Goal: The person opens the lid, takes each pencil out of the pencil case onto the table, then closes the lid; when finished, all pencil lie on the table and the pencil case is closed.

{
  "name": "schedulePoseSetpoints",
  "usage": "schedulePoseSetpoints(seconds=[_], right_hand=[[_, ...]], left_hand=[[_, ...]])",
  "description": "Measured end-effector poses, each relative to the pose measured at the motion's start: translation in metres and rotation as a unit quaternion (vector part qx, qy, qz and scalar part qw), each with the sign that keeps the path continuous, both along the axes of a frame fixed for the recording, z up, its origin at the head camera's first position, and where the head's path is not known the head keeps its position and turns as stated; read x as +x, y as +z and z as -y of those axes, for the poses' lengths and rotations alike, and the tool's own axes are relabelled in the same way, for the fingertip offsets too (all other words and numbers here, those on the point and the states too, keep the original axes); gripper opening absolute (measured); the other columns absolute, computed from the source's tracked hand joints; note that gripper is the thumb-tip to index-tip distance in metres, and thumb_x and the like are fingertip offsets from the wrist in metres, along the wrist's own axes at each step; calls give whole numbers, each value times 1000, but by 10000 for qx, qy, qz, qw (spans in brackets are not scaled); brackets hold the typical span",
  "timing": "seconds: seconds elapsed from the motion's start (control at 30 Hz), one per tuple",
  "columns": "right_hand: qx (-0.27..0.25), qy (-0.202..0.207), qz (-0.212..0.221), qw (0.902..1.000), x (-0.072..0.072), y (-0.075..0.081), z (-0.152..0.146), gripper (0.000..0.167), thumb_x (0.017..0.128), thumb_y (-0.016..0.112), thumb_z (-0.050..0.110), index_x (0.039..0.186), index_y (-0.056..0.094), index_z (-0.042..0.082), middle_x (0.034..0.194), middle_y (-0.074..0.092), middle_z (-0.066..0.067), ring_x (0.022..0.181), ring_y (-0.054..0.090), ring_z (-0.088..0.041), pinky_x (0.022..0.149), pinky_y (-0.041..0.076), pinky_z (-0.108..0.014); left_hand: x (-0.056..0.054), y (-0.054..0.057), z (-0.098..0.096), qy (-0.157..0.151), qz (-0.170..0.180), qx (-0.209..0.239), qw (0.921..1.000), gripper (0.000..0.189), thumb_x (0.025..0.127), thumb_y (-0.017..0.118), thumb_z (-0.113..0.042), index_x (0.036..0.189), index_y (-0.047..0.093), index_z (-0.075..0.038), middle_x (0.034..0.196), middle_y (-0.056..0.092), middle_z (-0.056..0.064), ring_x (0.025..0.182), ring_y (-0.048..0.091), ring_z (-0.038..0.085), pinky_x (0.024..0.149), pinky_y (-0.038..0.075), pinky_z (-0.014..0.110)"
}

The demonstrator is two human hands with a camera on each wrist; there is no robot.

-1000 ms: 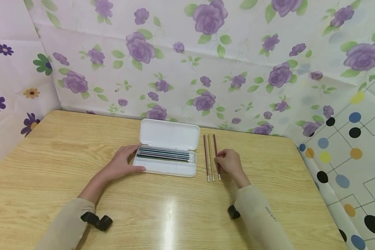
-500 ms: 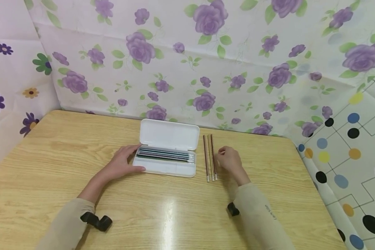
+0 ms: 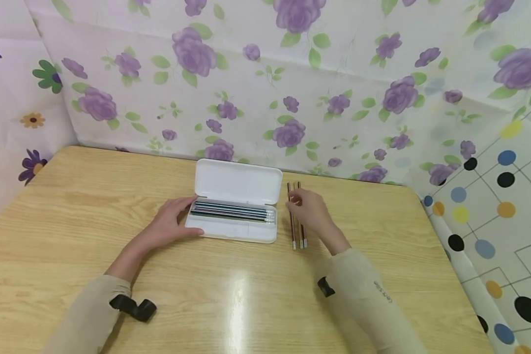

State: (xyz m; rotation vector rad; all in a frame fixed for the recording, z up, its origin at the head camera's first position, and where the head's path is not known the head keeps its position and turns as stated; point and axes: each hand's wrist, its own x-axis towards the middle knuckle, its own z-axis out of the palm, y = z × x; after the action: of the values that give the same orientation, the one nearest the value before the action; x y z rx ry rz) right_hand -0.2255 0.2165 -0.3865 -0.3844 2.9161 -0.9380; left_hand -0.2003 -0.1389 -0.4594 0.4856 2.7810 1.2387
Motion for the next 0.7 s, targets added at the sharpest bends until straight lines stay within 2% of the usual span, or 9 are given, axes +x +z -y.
schedulePoseSetpoints(seconds=[0.17, 0.33, 0.47, 0.7], right_hand=[[-83, 806, -119, 9966, 1, 4, 22, 26, 94, 62, 9, 116, 67, -3, 107, 68, -13, 94, 62, -26, 76, 52, -40], [-102, 1317, -261, 9909, 1, -1, 45, 21, 92, 63, 4, 110, 70, -3, 103, 70, -12, 92, 65, -24, 77, 54, -36], [-184, 1513, -280, 9879, 2, -5, 58, 21, 91, 65, 2, 109, 71, -4, 103, 70, -14, 93, 66, -24, 78, 55, -34], [-287, 1589, -300, 9864, 0, -18, 73, 22, 88, 69, 3, 109, 72, -2, 104, 71, -14, 94, 67, -24, 79, 54, -34]], left_hand=[[-2, 2, 1, 7, 16, -57, 10000, 96, 74, 81, -46, 149, 36, -6, 147, 39, 19, 132, 30, 39, 106, 21, 57], [-2, 2, 2, 40, 1, -69, 10000, 96, 74, 81, -45, 149, 36, -6, 146, 40, 19, 132, 31, 39, 106, 22, 57], [-2, 2, 2, 35, -15, -37, 10000, 96, 74, 82, -44, 149, 37, -5, 146, 40, 20, 131, 31, 39, 106, 22, 57], [0, 1, 0, 25, -22, 33, 10000, 96, 73, 83, -43, 148, 38, -4, 145, 41, 20, 131, 32, 40, 107, 21, 57]])
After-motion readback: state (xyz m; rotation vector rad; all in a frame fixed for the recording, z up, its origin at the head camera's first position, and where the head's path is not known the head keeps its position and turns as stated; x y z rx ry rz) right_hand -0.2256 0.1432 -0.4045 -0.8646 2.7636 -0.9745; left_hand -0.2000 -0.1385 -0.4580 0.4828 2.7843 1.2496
